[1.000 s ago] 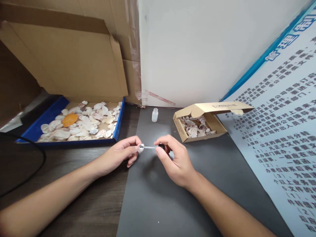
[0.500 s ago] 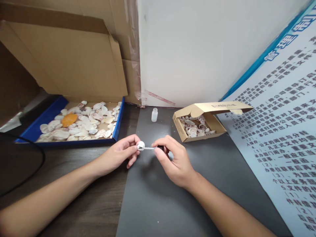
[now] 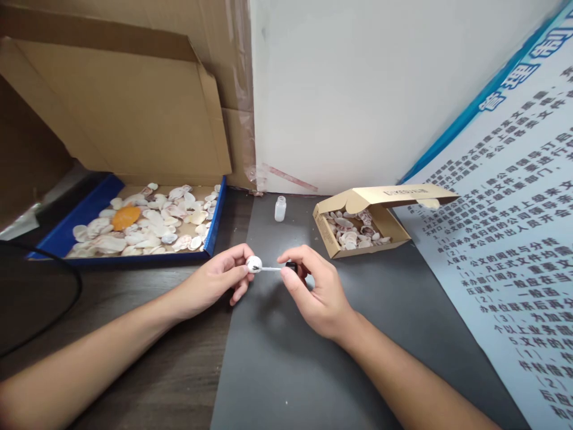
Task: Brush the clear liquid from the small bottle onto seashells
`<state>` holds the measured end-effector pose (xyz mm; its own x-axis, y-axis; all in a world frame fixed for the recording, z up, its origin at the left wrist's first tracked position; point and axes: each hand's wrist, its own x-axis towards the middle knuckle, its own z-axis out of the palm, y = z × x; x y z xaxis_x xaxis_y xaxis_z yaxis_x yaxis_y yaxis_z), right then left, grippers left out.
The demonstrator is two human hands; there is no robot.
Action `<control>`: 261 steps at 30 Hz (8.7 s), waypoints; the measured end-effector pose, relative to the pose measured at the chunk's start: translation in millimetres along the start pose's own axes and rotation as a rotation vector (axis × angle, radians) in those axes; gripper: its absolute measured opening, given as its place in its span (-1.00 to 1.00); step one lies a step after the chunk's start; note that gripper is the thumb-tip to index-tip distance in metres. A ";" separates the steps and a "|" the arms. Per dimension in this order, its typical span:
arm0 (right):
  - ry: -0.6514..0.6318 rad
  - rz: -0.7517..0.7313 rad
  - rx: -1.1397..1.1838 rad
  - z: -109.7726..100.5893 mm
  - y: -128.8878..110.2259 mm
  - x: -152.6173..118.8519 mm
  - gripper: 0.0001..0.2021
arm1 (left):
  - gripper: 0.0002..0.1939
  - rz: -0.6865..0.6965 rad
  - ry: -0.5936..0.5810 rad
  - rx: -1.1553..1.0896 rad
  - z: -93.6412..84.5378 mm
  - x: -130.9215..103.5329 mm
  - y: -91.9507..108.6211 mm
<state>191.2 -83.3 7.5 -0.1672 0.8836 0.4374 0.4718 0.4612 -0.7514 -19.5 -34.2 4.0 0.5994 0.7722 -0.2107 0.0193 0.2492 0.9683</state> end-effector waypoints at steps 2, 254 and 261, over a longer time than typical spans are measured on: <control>-0.004 0.017 -0.005 0.2 0.1 0.2 -0.92 | -0.85 -0.002 0.003 0.000 0.0 0.0 -0.1; 0.120 -0.090 0.113 21.6 26.8 19.1 -0.94 | -0.82 -0.122 -0.206 -0.288 -22.8 13.0 5.3; 0.100 -0.048 0.145 20.5 28.4 20.0 -0.98 | -0.81 -0.105 -0.197 -0.280 -22.1 13.8 2.7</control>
<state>183.4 -50.8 -15.2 -0.0957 0.8513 0.5158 0.3344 0.5156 -0.7889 -28.8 -10.0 0.8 0.7494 0.6127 -0.2511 -0.1141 0.4929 0.8626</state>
